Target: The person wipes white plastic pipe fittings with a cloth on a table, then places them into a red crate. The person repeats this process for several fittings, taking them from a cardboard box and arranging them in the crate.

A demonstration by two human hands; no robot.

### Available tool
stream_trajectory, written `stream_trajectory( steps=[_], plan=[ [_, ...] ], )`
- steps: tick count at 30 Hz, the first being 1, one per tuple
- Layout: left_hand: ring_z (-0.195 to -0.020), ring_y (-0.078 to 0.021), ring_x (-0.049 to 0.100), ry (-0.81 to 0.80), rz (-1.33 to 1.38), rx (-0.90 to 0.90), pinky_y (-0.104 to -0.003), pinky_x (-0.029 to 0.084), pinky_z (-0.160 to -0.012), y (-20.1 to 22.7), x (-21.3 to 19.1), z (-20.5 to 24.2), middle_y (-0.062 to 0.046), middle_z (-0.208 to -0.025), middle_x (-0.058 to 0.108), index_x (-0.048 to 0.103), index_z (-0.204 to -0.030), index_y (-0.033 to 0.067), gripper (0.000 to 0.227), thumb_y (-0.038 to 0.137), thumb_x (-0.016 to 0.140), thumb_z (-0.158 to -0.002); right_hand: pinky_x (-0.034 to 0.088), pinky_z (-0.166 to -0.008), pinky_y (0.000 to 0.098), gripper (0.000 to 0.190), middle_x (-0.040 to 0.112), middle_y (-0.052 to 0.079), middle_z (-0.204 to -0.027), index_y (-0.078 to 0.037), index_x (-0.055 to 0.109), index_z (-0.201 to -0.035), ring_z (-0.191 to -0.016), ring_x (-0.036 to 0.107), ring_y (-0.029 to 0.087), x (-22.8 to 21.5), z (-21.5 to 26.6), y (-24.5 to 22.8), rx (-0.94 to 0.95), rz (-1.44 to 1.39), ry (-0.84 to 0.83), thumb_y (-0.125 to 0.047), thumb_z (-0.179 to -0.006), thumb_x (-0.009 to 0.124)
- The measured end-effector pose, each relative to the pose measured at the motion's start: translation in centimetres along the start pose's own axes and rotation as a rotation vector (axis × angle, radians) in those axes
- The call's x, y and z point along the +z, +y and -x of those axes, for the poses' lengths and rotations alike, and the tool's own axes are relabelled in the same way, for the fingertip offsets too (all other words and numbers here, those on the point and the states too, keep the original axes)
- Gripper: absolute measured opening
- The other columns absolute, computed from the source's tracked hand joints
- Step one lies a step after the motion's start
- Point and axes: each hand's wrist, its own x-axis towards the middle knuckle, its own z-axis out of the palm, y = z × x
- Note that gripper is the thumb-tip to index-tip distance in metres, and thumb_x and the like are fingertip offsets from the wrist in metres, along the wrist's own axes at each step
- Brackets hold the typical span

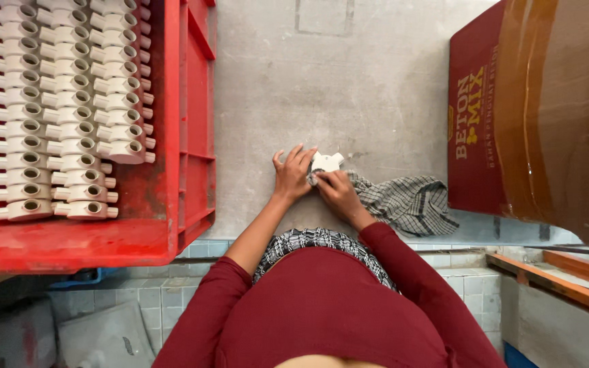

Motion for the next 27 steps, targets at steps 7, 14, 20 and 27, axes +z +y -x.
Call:
stream_trajectory(
  steps=[7, 14, 20, 27],
  plan=[
    [-0.122, -0.0175, 0.047, -0.002, 0.063, -0.035, -0.052, 0.022, -0.097, 0.0, 0.3, 0.1, 0.001, -0.117, 0.061, 0.049, -0.129, 0.0198, 0.088, 0.051, 0.076, -0.052, 0.045, -0.068, 0.0337, 0.015, 0.06, 0.008, -0.098, -0.008, 0.068, -0.099, -0.079, 0.057, 0.022, -0.3, -0.6, 1.2, 0.049, 0.081, 0.036, -0.008, -0.086, 0.06],
    [-0.125, -0.0189, 0.044, -0.08, 0.165, -0.124, -0.054, 0.017, -0.099, 0.4, -3.1, -0.9, -0.002, -0.126, 0.056, 0.029, -0.142, 0.0085, 0.107, 0.04, 0.081, -0.053, 0.046, -0.068, 0.0345, 0.016, 0.058, 0.009, -0.097, -0.005, 0.066, -0.099, -0.08, 0.056, 0.025, -0.2, -2.4, 1.6, 0.106, 0.07, 0.008, -0.004, -0.085, 0.059],
    [-0.123, -0.0184, 0.045, -0.098, 0.162, -0.151, -0.055, 0.019, -0.1, -0.3, -2.0, -0.9, 0.001, -0.12, 0.059, 0.027, -0.141, 0.0084, 0.109, 0.041, 0.081, -0.053, 0.044, -0.068, 0.0354, 0.023, 0.059, 0.01, -0.104, -0.004, 0.063, -0.105, -0.08, 0.054, 0.026, -1.3, -3.5, 1.3, -0.02, 0.105, -0.132, -0.006, -0.083, 0.057],
    [-0.123, -0.0196, 0.046, -0.12, 0.154, -0.183, -0.058, 0.018, -0.101, -0.1, -2.2, -1.0, -0.001, -0.117, 0.06, 0.028, -0.139, 0.0048, 0.108, 0.044, 0.08, -0.052, 0.044, -0.065, 0.0326, 0.016, 0.056, 0.006, -0.092, -0.006, 0.063, -0.092, -0.075, 0.053, 0.024, 0.9, -4.7, 3.8, -0.019, 0.119, -0.123, -0.005, -0.077, 0.057]
  ],
)
